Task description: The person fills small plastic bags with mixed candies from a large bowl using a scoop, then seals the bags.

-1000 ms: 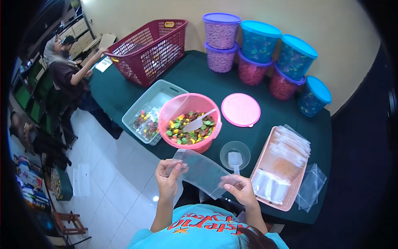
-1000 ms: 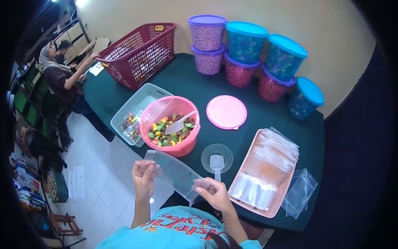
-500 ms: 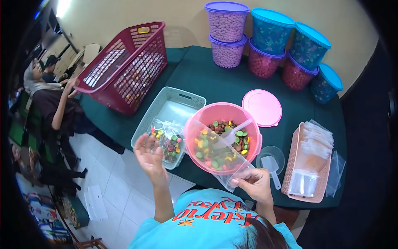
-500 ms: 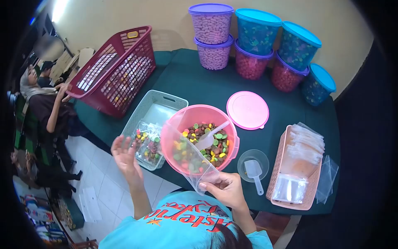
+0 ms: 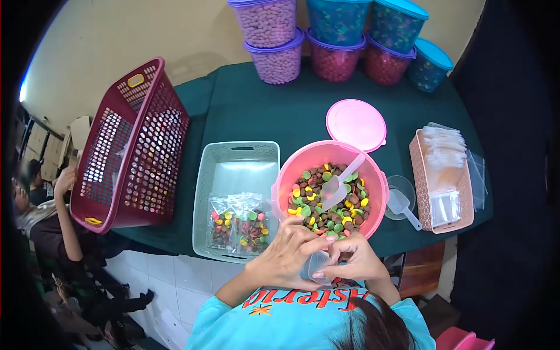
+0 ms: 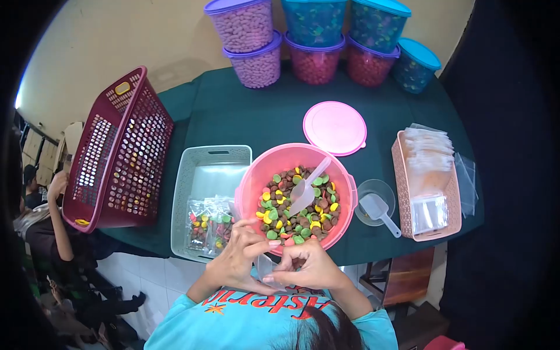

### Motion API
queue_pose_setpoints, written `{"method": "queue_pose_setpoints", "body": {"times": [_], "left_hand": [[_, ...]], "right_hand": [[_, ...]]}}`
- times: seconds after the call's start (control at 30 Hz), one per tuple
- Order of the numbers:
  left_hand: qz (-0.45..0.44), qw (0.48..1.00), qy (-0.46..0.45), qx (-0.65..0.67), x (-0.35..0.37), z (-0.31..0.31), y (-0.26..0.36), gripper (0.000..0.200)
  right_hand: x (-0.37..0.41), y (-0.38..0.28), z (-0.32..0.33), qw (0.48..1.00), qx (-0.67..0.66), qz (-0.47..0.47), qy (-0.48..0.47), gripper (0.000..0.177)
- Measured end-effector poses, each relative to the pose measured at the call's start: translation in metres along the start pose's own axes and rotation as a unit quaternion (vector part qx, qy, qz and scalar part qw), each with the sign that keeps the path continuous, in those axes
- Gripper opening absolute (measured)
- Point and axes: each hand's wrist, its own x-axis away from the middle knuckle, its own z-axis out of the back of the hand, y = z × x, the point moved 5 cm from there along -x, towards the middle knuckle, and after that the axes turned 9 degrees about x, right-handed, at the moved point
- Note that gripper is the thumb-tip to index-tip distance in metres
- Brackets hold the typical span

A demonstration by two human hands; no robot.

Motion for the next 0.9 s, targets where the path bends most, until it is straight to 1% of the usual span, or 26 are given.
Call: {"method": "queue_pose_setpoints", "body": {"times": [0.03,0.07,0.13,0.17,0.23,0.3,0.33,0.37,0.4,0.43,0.47,0.53,0.57,0.6,0.67,0.7,0.73,0.77,0.8,0.83,0.87,0.9], "left_hand": [[0.001,1.0,0.021,0.001,-0.004,0.004,0.001,0.084],[-0.001,1.0,0.02,0.004,-0.003,0.006,-0.001,0.084],[-0.017,0.998,0.059,0.033,0.001,0.01,-0.004,0.081],[-0.017,0.997,0.058,0.039,0.002,0.009,-0.009,0.081],[-0.052,0.993,0.102,0.03,0.004,0.009,-0.011,0.075],[-0.038,0.994,0.103,0.018,0.005,0.011,-0.01,0.073],[-0.024,0.994,0.102,0.005,0.005,0.011,-0.01,0.072],[-0.023,0.994,0.104,0.005,0.005,0.013,-0.007,0.072],[-0.001,0.994,0.105,-0.019,0.003,0.014,-0.007,0.071],[0.02,0.993,0.108,-0.045,0.002,0.015,-0.005,0.07],[0.022,0.992,0.111,-0.047,0.001,0.014,-0.002,0.07],[0.086,0.988,0.096,-0.084,0.0,0.009,-0.002,0.072],[0.091,0.987,0.103,-0.088,-0.001,0.008,0.001,0.072],[0.1,0.983,0.111,-0.105,-0.003,0.007,0.003,0.073],[0.116,0.977,0.127,-0.127,-0.004,0.0,0.008,0.073],[0.116,0.976,0.127,-0.134,-0.005,-0.006,0.012,0.072],[0.119,0.974,0.128,-0.142,-0.007,-0.013,0.015,0.072],[0.124,0.973,0.118,-0.156,-0.009,-0.019,0.018,0.07],[0.133,0.969,0.128,-0.162,-0.01,-0.025,0.02,0.07],[0.152,0.964,0.143,-0.162,-0.01,-0.029,0.02,0.07],[0.17,0.959,0.158,-0.163,-0.01,-0.031,0.021,0.07],[0.185,0.959,0.138,-0.164,-0.01,-0.034,0.024,0.074]], "right_hand": [[-0.003,-0.003,-0.002,1.0,-0.016,0.011,0.012,0.025],[-0.004,-0.001,-0.005,1.0,-0.015,0.009,0.015,0.025],[-0.005,0.013,-0.007,0.992,-0.105,-0.043,0.049,0.028],[-0.009,0.014,-0.007,0.988,-0.131,-0.057,0.06,0.028],[-0.011,0.009,-0.005,0.987,-0.127,-0.055,0.077,0.028],[-0.01,0.009,-0.003,0.987,-0.118,-0.04,0.106,0.025],[-0.01,0.009,-0.002,0.987,-0.118,-0.041,0.104,0.025],[-0.009,0.005,0.003,0.99,-0.029,-0.008,0.138,0.023],[-0.008,0.001,0.007,0.983,0.06,0.025,0.17,0.021],[-0.005,0.005,0.009,0.98,0.059,0.005,0.187,0.02],[-0.003,0.004,0.01,0.981,0.06,0.005,0.183,0.02],[0.004,-0.009,0.022,0.958,0.138,0.037,0.247,0.021],[0.011,-0.018,0.028,0.947,0.168,0.07,0.265,0.019],[0.017,-0.031,0.031,0.937,0.218,0.124,0.245,0.017],[0.022,-0.047,0.022,0.944,0.268,0.137,0.135,0.024],[0.02,-0.049,0.016,0.952,0.266,0.123,0.092,0.027],[0.02,-0.047,0.01,0.937,0.323,0.117,0.062,0.027],[0.018,-0.045,0.009,0.94,0.321,0.102,0.054,0.025],[0.017,-0.042,0.011,0.942,0.319,0.087,0.045,0.023],[0.018,-0.04,0.013,0.943,0.317,0.093,0.03,0.023],[0.02,-0.041,0.014,0.93,0.339,0.143,0.016,0.02],[0.022,-0.042,0.014,0.914,0.356,0.193,0.004,0.017]]}}
